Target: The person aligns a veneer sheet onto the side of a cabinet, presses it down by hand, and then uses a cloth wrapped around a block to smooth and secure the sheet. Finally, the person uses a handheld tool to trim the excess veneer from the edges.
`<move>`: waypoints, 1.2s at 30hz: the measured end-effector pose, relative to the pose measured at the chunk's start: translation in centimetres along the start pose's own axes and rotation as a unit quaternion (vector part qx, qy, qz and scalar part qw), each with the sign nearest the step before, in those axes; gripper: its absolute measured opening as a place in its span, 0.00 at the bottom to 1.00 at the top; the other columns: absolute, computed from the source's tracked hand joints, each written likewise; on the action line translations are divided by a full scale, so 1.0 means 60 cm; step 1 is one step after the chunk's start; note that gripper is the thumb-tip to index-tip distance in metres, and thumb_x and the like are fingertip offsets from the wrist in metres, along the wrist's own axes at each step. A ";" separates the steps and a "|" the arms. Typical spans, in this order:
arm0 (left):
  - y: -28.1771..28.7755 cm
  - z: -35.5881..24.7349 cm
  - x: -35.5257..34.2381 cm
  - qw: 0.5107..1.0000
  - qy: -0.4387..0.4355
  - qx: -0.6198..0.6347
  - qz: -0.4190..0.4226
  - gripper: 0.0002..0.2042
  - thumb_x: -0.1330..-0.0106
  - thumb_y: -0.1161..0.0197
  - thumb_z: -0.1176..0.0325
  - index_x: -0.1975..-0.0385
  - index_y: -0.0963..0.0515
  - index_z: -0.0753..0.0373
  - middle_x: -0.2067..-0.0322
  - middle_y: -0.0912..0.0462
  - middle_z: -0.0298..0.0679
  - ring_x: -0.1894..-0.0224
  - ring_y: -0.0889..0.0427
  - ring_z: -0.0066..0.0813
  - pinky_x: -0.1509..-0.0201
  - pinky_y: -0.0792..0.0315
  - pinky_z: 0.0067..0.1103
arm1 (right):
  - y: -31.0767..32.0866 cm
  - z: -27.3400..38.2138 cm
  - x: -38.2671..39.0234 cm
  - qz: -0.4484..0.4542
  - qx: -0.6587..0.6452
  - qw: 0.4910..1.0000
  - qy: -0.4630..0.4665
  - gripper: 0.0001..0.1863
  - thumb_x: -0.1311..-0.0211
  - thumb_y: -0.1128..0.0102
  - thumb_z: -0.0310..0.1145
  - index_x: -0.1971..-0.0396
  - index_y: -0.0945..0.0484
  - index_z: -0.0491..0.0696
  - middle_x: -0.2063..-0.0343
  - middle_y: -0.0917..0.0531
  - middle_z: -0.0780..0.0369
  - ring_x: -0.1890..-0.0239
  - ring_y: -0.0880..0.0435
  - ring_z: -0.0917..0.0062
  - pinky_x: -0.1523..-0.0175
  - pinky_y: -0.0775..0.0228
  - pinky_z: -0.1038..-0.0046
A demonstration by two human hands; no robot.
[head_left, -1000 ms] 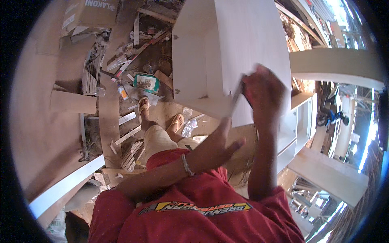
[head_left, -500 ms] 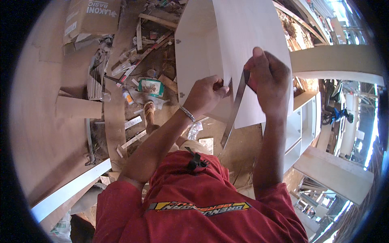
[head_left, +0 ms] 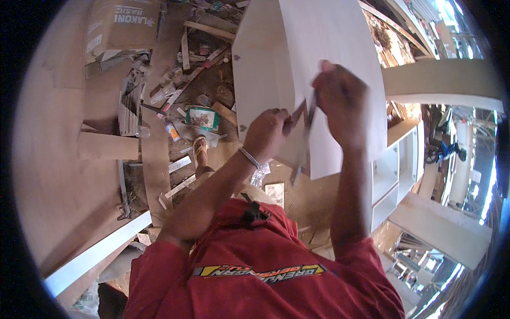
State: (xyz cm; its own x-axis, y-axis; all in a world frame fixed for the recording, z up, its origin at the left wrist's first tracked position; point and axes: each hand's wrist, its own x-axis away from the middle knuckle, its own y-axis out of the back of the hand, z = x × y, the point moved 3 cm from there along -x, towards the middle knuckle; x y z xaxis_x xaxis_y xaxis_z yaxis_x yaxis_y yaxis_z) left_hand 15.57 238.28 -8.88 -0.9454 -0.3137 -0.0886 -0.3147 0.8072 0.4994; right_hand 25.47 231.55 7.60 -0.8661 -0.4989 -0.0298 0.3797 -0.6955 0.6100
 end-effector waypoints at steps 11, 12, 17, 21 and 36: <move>-0.012 0.060 -0.027 0.998 -0.056 -0.041 -0.005 0.06 0.39 0.36 0.74 0.63 0.21 0.64 0.66 0.17 0.49 0.58 0.18 0.51 0.52 0.23 0.39 | 0.022 0.052 -0.047 -0.055 0.022 0.998 -0.005 0.23 0.24 0.45 0.42 0.75 0.18 0.40 0.84 0.24 0.61 0.79 0.25 0.80 0.70 0.34 0.73; -0.014 0.062 -0.031 0.996 -0.061 -0.060 0.006 0.06 0.39 0.36 0.74 0.63 0.21 0.64 0.66 0.17 0.49 0.58 0.18 0.51 0.51 0.23 0.39 | -0.001 0.033 -0.070 -0.079 0.053 0.985 0.141 0.23 0.23 0.45 0.43 0.75 0.18 0.40 0.85 0.26 0.61 0.80 0.26 0.80 0.71 0.34 0.73; -0.005 0.090 -0.058 0.995 -0.065 -0.069 0.034 0.06 0.38 0.38 0.74 0.62 0.22 0.65 0.66 0.18 0.51 0.57 0.18 0.51 0.50 0.24 0.40 | -0.032 -0.009 -0.097 -0.016 0.042 0.999 -0.023 0.23 0.24 0.45 0.44 0.73 0.17 0.42 0.84 0.26 0.62 0.79 0.28 0.80 0.71 0.35 0.71; -0.001 0.108 -0.077 0.984 -0.081 -0.118 0.102 0.07 0.37 0.40 0.73 0.61 0.23 0.65 0.65 0.19 0.50 0.58 0.18 0.51 0.50 0.23 0.40 | -0.015 0.031 -0.111 -0.024 -0.029 0.999 -0.011 0.22 0.24 0.45 0.43 0.76 0.19 0.42 0.82 0.25 0.66 0.78 0.30 0.82 0.71 0.37 0.73; 0.009 0.191 -0.164 0.978 -0.089 -0.135 0.129 0.07 0.38 0.39 0.71 0.62 0.25 0.65 0.67 0.20 0.49 0.61 0.18 0.51 0.55 0.22 0.42 | -0.043 0.029 -0.208 -0.054 0.040 0.995 -0.070 0.25 0.23 0.47 0.47 0.74 0.18 0.41 0.84 0.27 0.61 0.79 0.30 0.79 0.69 0.35 0.72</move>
State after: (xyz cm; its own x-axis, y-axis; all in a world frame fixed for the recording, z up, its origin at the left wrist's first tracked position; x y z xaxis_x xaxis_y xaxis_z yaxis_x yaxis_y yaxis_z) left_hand 23.70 247.55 -17.60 -0.9978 -0.0049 -0.0668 -0.0523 0.6792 0.7321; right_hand 34.76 240.47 7.80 -0.9395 -0.3424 0.0096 0.2602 -0.6952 0.6701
